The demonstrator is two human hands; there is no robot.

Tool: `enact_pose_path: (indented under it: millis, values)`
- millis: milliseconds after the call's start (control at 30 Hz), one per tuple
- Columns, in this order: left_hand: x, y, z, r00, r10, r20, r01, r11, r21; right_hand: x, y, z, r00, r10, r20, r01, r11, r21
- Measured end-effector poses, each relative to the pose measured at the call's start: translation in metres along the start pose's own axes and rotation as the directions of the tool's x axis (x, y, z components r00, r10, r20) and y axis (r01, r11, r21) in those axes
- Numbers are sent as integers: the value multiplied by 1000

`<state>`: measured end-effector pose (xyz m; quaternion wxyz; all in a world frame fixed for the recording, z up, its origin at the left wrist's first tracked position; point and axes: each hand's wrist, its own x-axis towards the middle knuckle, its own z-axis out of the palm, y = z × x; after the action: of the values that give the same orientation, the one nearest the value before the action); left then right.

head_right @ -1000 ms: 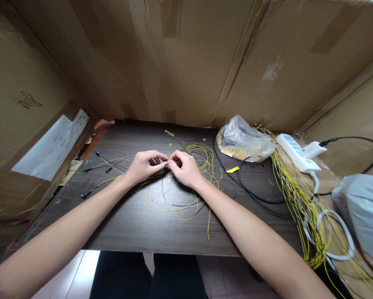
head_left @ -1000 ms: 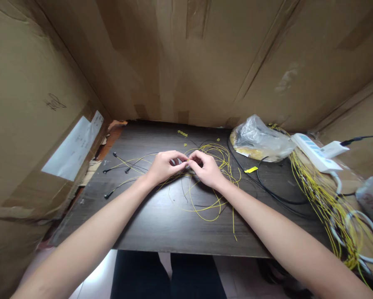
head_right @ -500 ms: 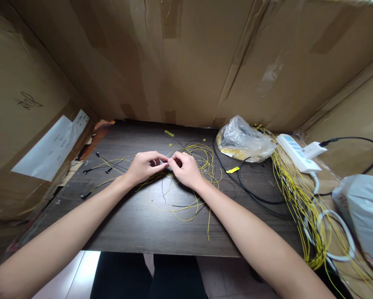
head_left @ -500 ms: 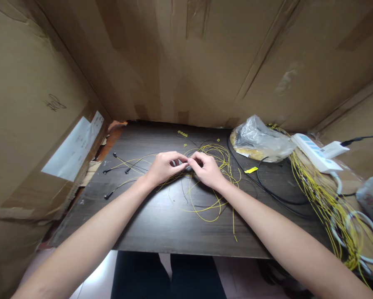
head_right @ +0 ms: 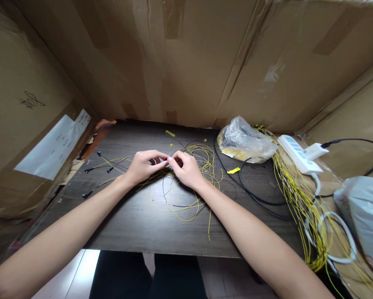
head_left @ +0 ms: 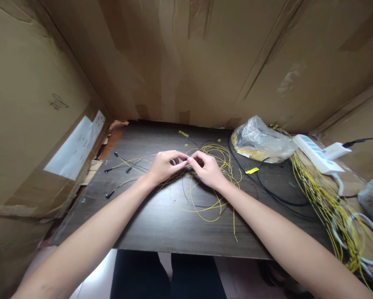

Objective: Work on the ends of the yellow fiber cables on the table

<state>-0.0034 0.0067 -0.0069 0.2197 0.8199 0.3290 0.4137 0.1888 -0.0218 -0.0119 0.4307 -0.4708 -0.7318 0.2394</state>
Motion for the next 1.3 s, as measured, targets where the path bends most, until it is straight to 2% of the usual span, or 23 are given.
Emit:
enact_pose_path:
  millis: [133, 267, 467, 633, 1133, 1300]
  values:
    - [0, -1, 0, 1000, -20, -20, 20, 1000, -8, 0, -1, 1, 999, 11, -35, -11, 1000, 19]
    - [1, -2, 2, 994, -100, -34, 99, 994, -36, 0, 0, 2, 997, 33, -71, -33, 999, -1]
    - [0, 0, 3, 987, -161, -4, 160, 983, -87, -1, 1, 2, 995, 33, -97, -35, 999, -21]
    - [-1, 0, 4, 988, -148, 37, 152, 983, -103, -1, 0, 0, 995, -11, -95, 4, 998, -65]
    - [-1, -1, 6, 989, -140, 53, 144, 986, -84, -1, -2, 2, 997, 14, -70, -16, 999, -32]
    - [-1, 1, 5, 990, -124, 65, 128, 989, -69, -1, -1, 1, 997, 24, -79, -29, 997, -67]
